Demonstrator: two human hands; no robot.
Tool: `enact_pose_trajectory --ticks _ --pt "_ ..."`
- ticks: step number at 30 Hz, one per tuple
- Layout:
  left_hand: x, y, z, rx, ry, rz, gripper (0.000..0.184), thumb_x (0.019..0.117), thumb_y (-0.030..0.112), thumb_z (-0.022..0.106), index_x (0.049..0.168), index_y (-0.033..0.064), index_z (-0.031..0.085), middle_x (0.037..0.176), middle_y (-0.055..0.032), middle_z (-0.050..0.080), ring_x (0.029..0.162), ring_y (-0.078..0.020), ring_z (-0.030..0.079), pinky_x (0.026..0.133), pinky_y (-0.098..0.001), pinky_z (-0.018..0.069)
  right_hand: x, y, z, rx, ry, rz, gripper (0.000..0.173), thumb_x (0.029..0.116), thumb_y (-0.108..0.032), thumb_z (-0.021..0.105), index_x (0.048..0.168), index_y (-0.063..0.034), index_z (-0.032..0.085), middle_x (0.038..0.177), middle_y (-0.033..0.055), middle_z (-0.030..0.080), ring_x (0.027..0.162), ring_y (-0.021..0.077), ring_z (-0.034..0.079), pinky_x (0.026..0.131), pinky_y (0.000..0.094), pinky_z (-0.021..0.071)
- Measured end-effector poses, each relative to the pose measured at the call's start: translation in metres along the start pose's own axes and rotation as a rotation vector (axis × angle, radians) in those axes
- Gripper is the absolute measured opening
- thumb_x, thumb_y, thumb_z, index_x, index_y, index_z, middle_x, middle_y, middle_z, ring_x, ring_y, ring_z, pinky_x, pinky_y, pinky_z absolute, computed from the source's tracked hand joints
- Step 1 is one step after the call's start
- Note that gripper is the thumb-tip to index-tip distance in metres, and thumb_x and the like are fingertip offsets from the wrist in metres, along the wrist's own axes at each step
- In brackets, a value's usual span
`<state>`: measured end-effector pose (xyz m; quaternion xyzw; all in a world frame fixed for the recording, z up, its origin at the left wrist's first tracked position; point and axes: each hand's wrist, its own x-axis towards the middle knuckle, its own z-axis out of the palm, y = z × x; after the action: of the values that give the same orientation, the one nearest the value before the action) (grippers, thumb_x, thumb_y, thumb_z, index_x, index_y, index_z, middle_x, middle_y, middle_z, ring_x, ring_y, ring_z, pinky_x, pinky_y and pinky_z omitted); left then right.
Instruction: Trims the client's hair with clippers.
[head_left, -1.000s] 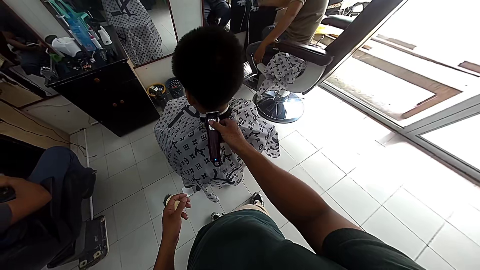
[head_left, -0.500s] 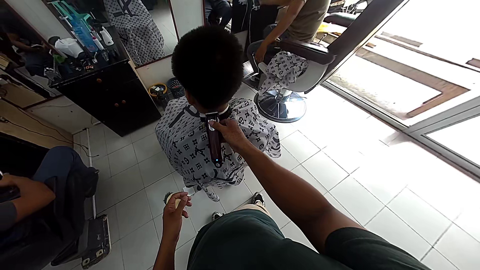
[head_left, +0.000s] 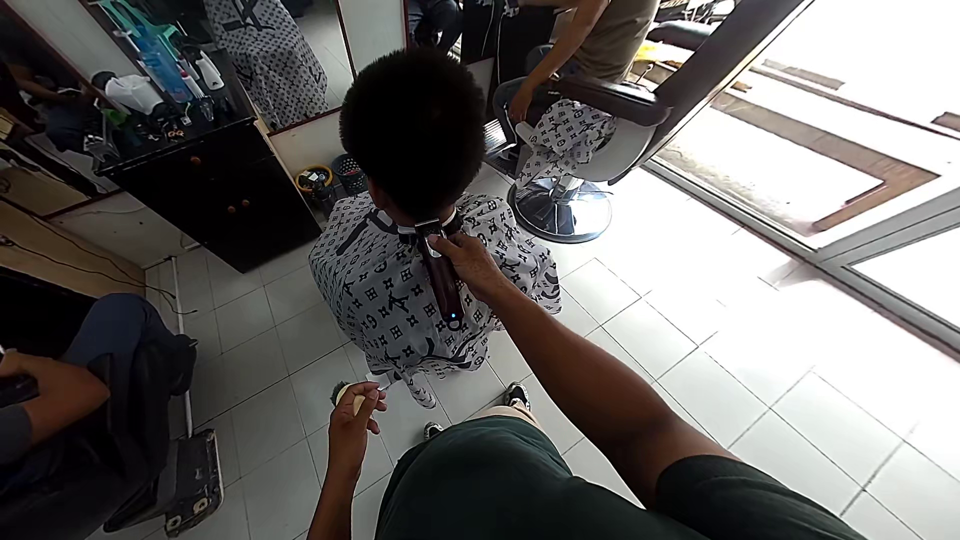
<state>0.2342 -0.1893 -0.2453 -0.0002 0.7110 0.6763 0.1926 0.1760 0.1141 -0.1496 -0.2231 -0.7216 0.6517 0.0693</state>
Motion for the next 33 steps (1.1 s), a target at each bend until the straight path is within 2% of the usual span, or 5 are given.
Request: enact_pose_trajectory --ticks 10,15,19,25,33 --pt "0.066 0.07 0.053 0.246 0.07 0.557 0.064 0.0963 0.022 0.06 0.142 -0.0143 0.036 0.129 -0.0222 0.056 0.113 -0.0201 0.062 0.089 -0.0331 0.0566 -0.039 0.048 -0.062 0.291 -0.168 0.01 0.036 0.1116 -0.027 0.036 0.113 -0.0006 0.06 0.083 0.009 0.067 0.068 0.0168 0.068 0.065 0.0314 0.0609" --pt "0.118 0.167 0.125 0.566 -0.722 0.451 0.02 0.1035 0.017 0.06 0.114 0.0046 0.072 0.087 0.0 0.073 0.064 -0.0011 0.062 0.057 -0.0184 0.0489 -0.048 0.066 -0.074 0.595 -0.032 0.172 0.072 0.1102 -0.05 0.005 0.12 0.0003 0.056 0.072 0.0069 0.063 0.054 0.0155 0.061 0.05 0.0275 0.0547" --pt "0.129 0.188 0.16 0.263 -0.617 0.29 0.018 0.108 0.015 0.05 0.12 0.0054 0.06 0.088 -0.0055 0.072 0.064 -0.0071 0.066 0.049 -0.0192 0.0492 -0.036 0.062 -0.087 0.57 -0.129 0.097 0.067 0.1081 -0.05 0.009 0.117 0.0 0.052 0.073 0.0048 0.063 0.056 0.0131 0.061 0.052 0.0255 0.0552" --pt "0.102 0.153 0.155 1.097 -0.139 0.391 0.041 0.1047 0.023 0.054 0.145 0.0187 0.059 0.104 -0.0202 0.07 0.095 -0.0384 0.068 0.084 -0.059 0.0513 -0.002 0.021 -0.085 0.295 -0.171 0.069 0.029 0.101 -0.014 0.062 0.122 0.0026 0.051 0.079 0.0092 0.062 0.06 0.016 0.064 0.059 0.0296 0.0592" --pt "0.104 0.149 0.164 1.191 -0.09 0.112 0.064 0.105 0.024 0.051 0.163 0.0343 0.027 0.115 -0.0206 0.068 0.106 -0.0394 0.065 0.091 -0.0596 0.0499 0.034 0.005 -0.06 0.171 -0.297 0.057 0.042 0.1109 -0.036 0.042 0.11 0.001 0.061 0.087 0.014 0.065 0.073 0.0218 0.068 0.072 0.0389 0.0601"
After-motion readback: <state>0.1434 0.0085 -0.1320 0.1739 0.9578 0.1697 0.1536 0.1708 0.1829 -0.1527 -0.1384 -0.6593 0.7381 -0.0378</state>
